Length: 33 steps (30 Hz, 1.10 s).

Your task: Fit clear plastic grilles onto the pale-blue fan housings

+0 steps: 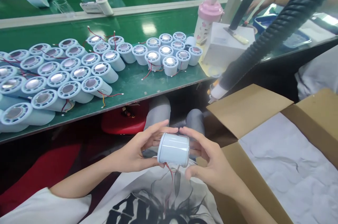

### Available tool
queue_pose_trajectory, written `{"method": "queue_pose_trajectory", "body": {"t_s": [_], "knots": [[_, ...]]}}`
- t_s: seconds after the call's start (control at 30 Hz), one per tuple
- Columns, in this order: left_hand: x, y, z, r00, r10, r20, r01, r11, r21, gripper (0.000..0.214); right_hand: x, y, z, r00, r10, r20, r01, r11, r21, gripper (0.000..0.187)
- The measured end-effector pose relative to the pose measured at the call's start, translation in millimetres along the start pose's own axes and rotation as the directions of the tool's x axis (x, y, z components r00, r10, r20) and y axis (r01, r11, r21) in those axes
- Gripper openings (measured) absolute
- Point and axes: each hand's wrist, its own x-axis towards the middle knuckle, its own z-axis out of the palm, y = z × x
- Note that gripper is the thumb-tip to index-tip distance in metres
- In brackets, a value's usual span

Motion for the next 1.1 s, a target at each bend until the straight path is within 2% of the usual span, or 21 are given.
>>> {"method": "queue_pose_trajectory", "body": {"t_s": [0.13,0.23,0.3,0.37,0.47,0.6,0.7,0.8,0.9,1.0,1.1], "knots": [[2.6,3.8,-0.2,1.0,0.001,-0.011,-0.001,1.0,-0.006,0.091,-4.0,-3.4,-0.5,1.0,0.001,-0.027,-0.002,1.0,-0.015,0.06],[4.9,8.8,-4.7,0.989,-0.149,0.012,0.149,0.988,-0.044,0.091,-6.2,-3.1,-0.6,0.994,-0.083,-0.068,0.076,0.992,-0.098,0.061],[6.9,11.8,-7.2,0.964,-0.261,0.044,0.264,0.961,-0.083,0.08,-7.0,-3.2,-1.1,0.985,-0.154,-0.074,0.14,0.976,-0.167,0.062],[9.1,13.6,-7.9,0.949,-0.309,0.062,0.315,0.938,-0.142,0.068,-6.9,-4.5,-1.9,0.976,-0.21,-0.054,0.193,0.956,-0.221,0.06],[12.0,14.9,-6.3,0.961,-0.277,0.027,0.277,0.943,-0.185,0.064,-4.8,-8.1,-3.0,0.98,-0.198,-0.035,0.185,0.956,-0.226,0.06],[13.7,16.4,-4.2,0.979,-0.2,-0.024,0.197,0.975,-0.098,0.065,-0.5,-12.1,-2.6,0.998,-0.016,-0.053,0.012,0.996,-0.087,0.079],[13.5,17.3,-4.4,0.992,-0.114,-0.057,0.112,0.993,-0.04,0.062,1.5,-12.1,-0.5,0.998,0.024,-0.066,-0.026,0.999,-0.033,0.065],[13.0,18.3,-6.3,0.993,-0.09,-0.079,0.089,0.996,-0.01,0.062,2.2,-11.1,1.6,0.997,-0.012,-0.082,0.009,0.999,-0.043,0.058],[12.9,19.4,-9.7,0.97,-0.234,-0.068,0.231,0.971,-0.059,0.07,2.7,-10.2,1.7,0.99,-0.091,-0.111,0.077,0.989,-0.124,0.062],[14.0,18.4,-12.3,0.922,-0.385,0.045,0.386,0.899,-0.207,0.069,3.1,-8.0,0.5,0.981,-0.158,-0.112,0.127,0.962,-0.242,0.065],[16.1,15.1,-10.6,0.907,-0.395,0.145,0.42,0.835,-0.356,0.065,2.9,-5.4,0.8,0.973,-0.213,-0.094,0.178,0.941,-0.286,0.066]]}}
